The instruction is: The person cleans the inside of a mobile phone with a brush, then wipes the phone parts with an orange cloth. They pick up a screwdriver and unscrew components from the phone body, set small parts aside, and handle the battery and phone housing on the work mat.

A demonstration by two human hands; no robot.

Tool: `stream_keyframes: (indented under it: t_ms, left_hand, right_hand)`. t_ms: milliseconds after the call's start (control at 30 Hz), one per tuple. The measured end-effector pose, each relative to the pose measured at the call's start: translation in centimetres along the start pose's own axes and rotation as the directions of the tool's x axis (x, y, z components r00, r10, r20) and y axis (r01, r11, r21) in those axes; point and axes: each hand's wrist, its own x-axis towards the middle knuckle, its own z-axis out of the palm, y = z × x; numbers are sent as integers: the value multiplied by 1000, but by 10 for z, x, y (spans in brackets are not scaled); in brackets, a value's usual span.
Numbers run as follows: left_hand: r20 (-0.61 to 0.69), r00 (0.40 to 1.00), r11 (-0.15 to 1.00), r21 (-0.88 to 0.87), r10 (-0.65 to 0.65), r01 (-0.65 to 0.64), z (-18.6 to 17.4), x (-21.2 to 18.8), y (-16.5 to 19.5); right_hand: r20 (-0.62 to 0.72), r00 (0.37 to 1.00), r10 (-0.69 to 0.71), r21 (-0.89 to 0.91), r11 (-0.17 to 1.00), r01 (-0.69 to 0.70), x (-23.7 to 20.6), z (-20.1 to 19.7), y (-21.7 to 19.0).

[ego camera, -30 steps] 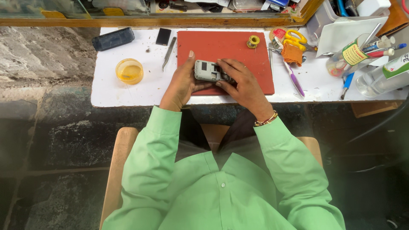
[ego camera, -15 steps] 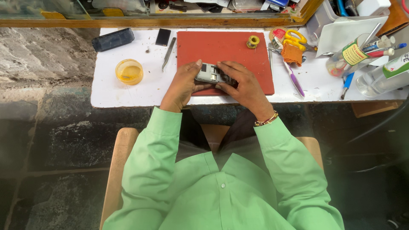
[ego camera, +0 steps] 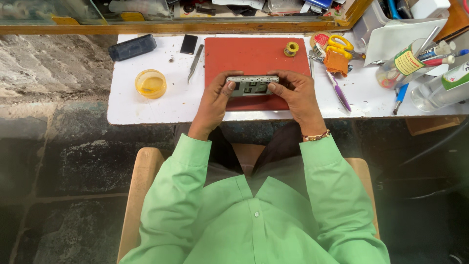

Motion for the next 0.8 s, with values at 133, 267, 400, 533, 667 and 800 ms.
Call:
stream_keyframes:
  t_ms: [133,267,400,533,667,800]
  left_hand:
    - [-12,1000,998,-59,-5,4,3,2,3]
    - [-27,1000,995,-99,-4,2,5,3,3]
    - [-21,1000,996,-93,7,-9,6,2,2]
    - [-10,1000,995,-104,6,-7,6,2,1]
    - [-27,999,997,-79,23,-25,7,0,3]
    - [-41,998,992,111,56,-51,8,-6,9]
  right_hand:
    - [-8,999,-41,-6,999,41,-2,1,-1]
    - [-12,999,-44,19,999,44,-2,3,-3]
    - [-46,997,-64,-6,998,64,-3,2,0]
    - [-63,994,-88,-1,996,88,-3,0,4]
    - [-42,993,-112,-12,994,112,-4,-1,4]
    - [-19,991,-135,23,991,135,-5,0,1]
